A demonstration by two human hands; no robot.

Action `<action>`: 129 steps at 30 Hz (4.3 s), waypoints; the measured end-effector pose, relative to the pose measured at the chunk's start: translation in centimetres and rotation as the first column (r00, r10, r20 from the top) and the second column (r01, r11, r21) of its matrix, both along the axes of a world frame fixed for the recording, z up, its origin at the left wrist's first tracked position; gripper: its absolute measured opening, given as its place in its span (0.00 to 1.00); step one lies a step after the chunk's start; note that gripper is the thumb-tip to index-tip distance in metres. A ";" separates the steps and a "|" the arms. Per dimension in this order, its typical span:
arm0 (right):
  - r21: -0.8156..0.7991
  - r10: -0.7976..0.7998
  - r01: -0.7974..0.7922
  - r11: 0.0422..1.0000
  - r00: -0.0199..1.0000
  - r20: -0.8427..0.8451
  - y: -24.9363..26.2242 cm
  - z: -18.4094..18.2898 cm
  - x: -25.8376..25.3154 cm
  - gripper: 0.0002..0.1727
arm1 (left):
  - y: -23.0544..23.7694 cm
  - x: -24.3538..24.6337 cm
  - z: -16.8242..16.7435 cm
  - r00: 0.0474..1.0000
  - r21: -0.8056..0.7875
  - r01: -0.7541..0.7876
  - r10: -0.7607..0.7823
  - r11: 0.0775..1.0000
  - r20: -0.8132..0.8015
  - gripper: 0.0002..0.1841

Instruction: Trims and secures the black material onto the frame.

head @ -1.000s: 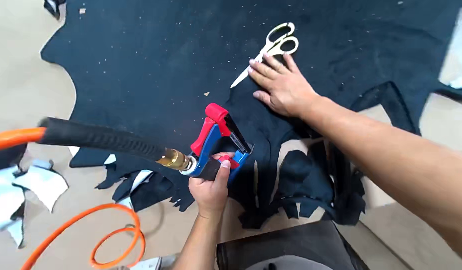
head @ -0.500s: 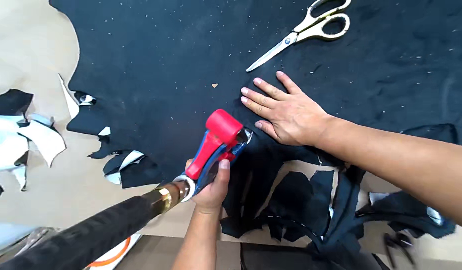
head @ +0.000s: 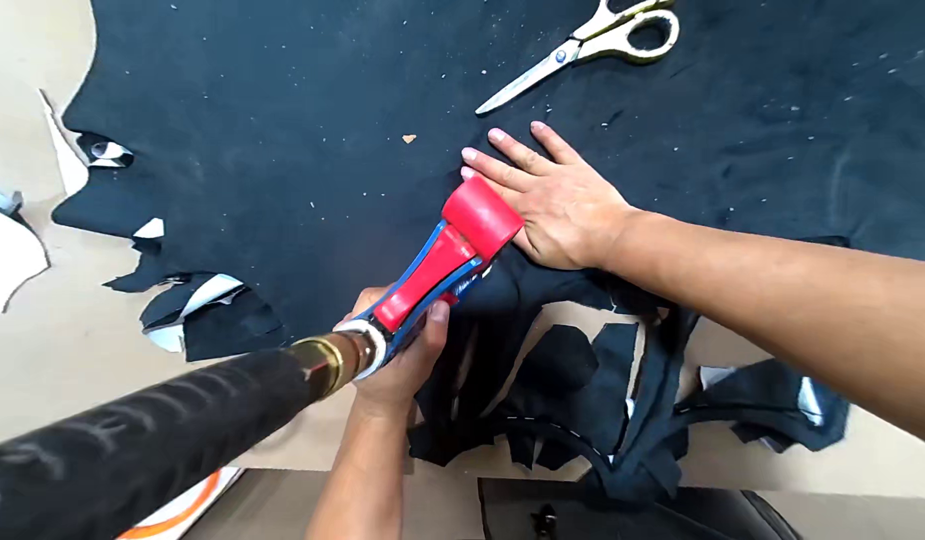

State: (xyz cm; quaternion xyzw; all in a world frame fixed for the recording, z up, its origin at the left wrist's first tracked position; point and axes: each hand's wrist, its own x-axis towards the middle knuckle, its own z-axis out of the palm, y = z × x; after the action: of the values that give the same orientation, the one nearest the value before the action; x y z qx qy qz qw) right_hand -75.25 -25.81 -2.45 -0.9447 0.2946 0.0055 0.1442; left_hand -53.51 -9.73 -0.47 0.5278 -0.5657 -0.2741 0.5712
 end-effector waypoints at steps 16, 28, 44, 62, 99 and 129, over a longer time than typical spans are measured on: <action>0.046 -0.011 0.011 0.999 1.000 -0.009 -0.3 0.5 0.2 0.36 | 0.4 0.1 -0.1 0.996 0.042 0.088 -0.088 0.995 -0.007 0.12; 0.021 0.010 -0.011 1.000 0.999 0.042 -0.6 0.3 -0.5 0.35 | -1.5 -0.8 1.9 0.978 0.060 0.181 -0.186 0.982 0.093 0.10; -0.055 0.458 -0.455 0.889 0.873 0.165 -9.4 -1.0 9.7 0.33 | -1.0 -6.4 1.6 0.676 0.050 -0.729 0.729 0.683 -0.106 0.12; -0.072 0.446 -0.441 0.895 0.886 0.122 -9.5 -1.1 10.1 0.35 | -1.9 -4.3 1.4 0.770 0.025 -0.627 0.625 0.778 -0.130 0.15; -0.117 0.131 -0.112 0.987 0.975 0.177 -5.1 -0.9 6.9 0.38 | 6.0 -5.8 5.8 0.778 0.360 -0.569 0.625 0.739 -0.054 0.13; -0.071 -0.024 -0.013 0.997 0.867 -0.497 -17.3 8.6 -4.3 0.55 | 18.2 7.7 7.4 0.824 0.654 -0.552 0.218 0.517 0.523 0.20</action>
State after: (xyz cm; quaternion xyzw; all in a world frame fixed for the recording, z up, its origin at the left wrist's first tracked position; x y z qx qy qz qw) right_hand -79.53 -43.14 6.14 -0.9151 0.3244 0.2377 0.0295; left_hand -45.77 8.48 6.95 0.8781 -0.3511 -0.2491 0.2088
